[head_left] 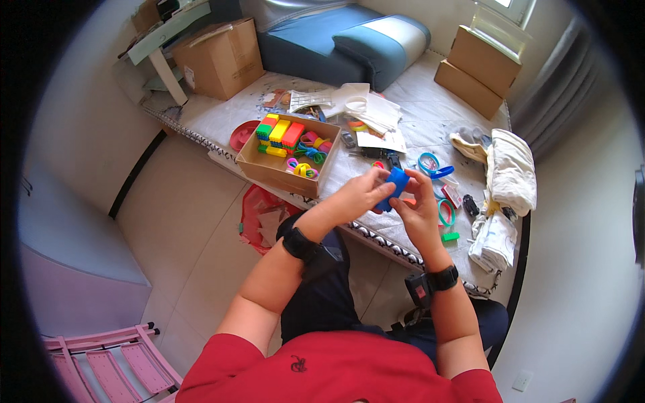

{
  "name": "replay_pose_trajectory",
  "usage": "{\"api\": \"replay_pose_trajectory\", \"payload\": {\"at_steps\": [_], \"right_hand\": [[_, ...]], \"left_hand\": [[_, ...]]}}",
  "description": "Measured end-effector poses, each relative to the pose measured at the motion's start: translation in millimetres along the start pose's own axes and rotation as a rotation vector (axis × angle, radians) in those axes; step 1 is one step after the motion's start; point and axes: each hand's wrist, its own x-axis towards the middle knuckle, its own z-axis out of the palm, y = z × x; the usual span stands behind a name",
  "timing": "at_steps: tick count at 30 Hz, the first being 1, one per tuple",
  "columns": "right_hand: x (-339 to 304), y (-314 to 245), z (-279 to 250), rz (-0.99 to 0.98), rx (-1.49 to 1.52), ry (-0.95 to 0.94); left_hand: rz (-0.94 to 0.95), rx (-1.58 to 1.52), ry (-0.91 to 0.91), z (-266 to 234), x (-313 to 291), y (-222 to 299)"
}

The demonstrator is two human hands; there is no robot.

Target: The person assembles various colorful interlocking toy blocks by hand, connecting multiple red, green, yellow, and blue pieces together while seated on the floor.

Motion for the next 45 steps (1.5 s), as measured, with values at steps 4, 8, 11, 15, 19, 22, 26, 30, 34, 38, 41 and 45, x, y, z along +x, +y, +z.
{"api": "replay_pose_trajectory", "payload": {"at_steps": [4, 8, 11, 15, 19, 22, 26, 30, 34, 38, 41, 45], "right_hand": [[0.1, -3.5, 10.0, 0.037, 0.074, 0.004], [-7.1, 3.4, 1.5, 0.053, 0.144, 0.0], [-12.4, 4.3, -6.9, 0.084, 0.14, 0.034], [-20.6, 0.1, -18.3, 0.155, 0.202, 0.049], [-28.3, -11.5, -15.9, 0.223, 0.272, 0.08], [-30.4, -10.5, -21.1, 0.243, 0.279, 0.105], [-30.1, -7.8, -20.0, 0.207, 0.292, 0.107], [-24.6, -6.6, -13.1, 0.181, 0.254, 0.076], [-17.7, -16.1, -8.9, 0.175, 0.229, 0.09], [-9.4, -14.7, -12.4, 0.138, 0.199, 0.122], [-3.7, -15.8, -8.9, 0.13, 0.185, 0.115], [11.2, -11.4, 0.7, 0.172, 0.154, 0.086]], "left_hand": [[-0.034, -0.143, 0.016, -8.2, -9.6, 2.4], [-0.004, 0.068, 0.033, -19.6, -14.4, -1.7], [0.372, 0.931, 0.526, -40.0, -18.2, -12.1], [0.207, 1.357, 0.726, -54.2, -19.5, -23.6], [0.013, 1.306, 0.595, -76.1, -13.5, -45.4], [0.063, 1.308, 0.572, -75.2, -8.1, -46.6], [0.135, 1.265, 0.57, -52.0, -12.8, -40.0], [0.078, 1.214, 0.473, -19.4, -13.9, -32.2], [0.211, 1.187, 0.467, 20.2, -4.1, -27.6], [0.275, 1.131, 0.4, 45.0, 3.7, -28.3], [0.188, 0.92, 0.286, 41.9, -6.3, -13.2], [0.215, 0.458, 0.388, -0.2, -9.9, -20.9]]}}
